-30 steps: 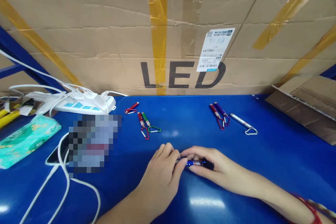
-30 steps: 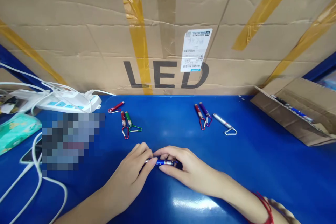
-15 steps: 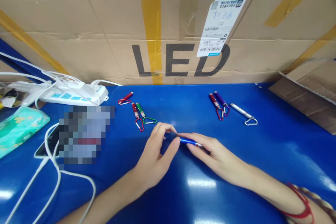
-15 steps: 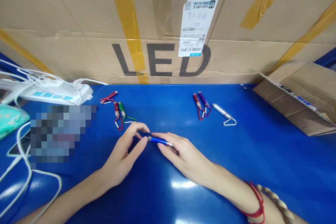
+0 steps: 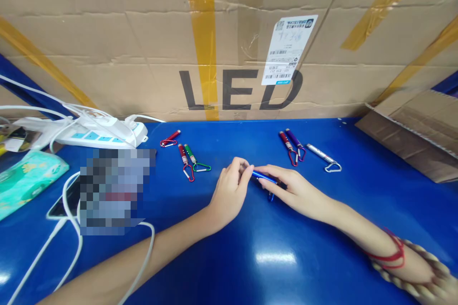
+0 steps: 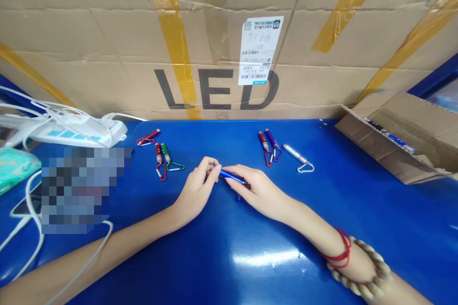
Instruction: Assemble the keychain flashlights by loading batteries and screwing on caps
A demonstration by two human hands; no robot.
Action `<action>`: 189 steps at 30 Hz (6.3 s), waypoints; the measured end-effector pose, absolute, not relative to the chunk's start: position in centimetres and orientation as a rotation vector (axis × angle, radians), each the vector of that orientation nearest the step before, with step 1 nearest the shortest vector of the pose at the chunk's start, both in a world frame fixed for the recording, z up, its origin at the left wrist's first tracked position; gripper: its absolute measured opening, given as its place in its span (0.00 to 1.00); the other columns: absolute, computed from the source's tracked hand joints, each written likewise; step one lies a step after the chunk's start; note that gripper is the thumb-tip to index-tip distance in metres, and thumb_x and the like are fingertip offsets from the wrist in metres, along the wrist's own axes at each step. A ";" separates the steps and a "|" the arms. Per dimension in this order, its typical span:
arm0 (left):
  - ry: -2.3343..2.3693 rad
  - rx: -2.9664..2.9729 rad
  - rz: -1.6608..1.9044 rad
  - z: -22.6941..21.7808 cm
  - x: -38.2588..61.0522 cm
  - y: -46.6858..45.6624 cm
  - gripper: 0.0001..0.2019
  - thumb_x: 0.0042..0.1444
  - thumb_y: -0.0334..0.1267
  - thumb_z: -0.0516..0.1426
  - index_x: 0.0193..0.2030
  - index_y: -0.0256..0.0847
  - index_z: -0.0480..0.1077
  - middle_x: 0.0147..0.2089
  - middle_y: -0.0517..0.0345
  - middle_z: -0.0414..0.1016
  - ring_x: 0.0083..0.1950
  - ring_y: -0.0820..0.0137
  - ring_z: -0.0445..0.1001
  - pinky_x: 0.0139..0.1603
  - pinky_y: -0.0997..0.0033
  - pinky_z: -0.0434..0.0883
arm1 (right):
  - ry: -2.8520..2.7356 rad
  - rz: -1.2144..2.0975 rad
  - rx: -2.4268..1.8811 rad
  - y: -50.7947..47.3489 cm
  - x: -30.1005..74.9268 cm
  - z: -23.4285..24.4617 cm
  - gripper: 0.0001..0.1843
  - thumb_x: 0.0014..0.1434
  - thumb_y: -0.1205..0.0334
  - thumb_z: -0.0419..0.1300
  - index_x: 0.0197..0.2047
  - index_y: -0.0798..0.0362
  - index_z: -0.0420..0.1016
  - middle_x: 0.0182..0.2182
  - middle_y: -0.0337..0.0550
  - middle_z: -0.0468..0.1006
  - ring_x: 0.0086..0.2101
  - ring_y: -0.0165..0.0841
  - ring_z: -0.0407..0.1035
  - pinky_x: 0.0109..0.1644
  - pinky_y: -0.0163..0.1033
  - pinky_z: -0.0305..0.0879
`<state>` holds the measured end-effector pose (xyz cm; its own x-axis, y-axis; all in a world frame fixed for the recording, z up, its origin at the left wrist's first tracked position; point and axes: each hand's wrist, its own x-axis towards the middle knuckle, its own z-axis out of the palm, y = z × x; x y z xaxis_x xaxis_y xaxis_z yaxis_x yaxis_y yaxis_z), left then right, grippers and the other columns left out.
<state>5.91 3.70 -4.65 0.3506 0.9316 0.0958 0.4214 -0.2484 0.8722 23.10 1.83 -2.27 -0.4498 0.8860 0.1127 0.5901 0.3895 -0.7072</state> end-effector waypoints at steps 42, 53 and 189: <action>0.870 1.303 1.129 -5.2 6.8 5.9 0.08 0.59 0.42 0.52 0.33 0.41 0.60 0.25 0.62 0.73 0.24 0.75 0.66 0.27 0.77 0.61 | -2.057 0.462 -1.341 2.6 23.0 -2.0 0.21 0.65 0.54 0.48 0.57 0.53 0.64 0.49 0.50 0.72 0.49 0.36 0.68 0.53 0.42 0.66; 0.935 1.366 1.141 -4.3 6.8 5.3 0.08 0.53 0.41 0.58 0.30 0.39 0.67 0.33 0.57 0.73 0.34 0.70 0.71 0.32 0.74 0.64 | -2.184 0.520 -1.310 2.1 22.8 -4.2 0.22 0.67 0.58 0.44 0.63 0.52 0.57 0.52 0.50 0.71 0.53 0.39 0.65 0.57 0.48 0.63; 0.700 1.229 1.091 -5.2 6.5 6.2 0.10 0.52 0.36 0.47 0.39 0.38 0.65 0.40 0.52 0.69 0.43 0.64 0.68 0.43 0.68 0.62 | -2.409 0.766 -1.246 2.5 23.6 -3.4 0.17 0.66 0.57 0.49 0.53 0.52 0.69 0.46 0.43 0.77 0.41 0.35 0.74 0.46 0.38 0.68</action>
<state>6.46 6.24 -5.19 0.3609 0.9239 0.1274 -0.2696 -0.0274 0.9626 23.61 2.46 -3.39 -0.5674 0.8226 0.0371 0.6502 0.4752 -0.5927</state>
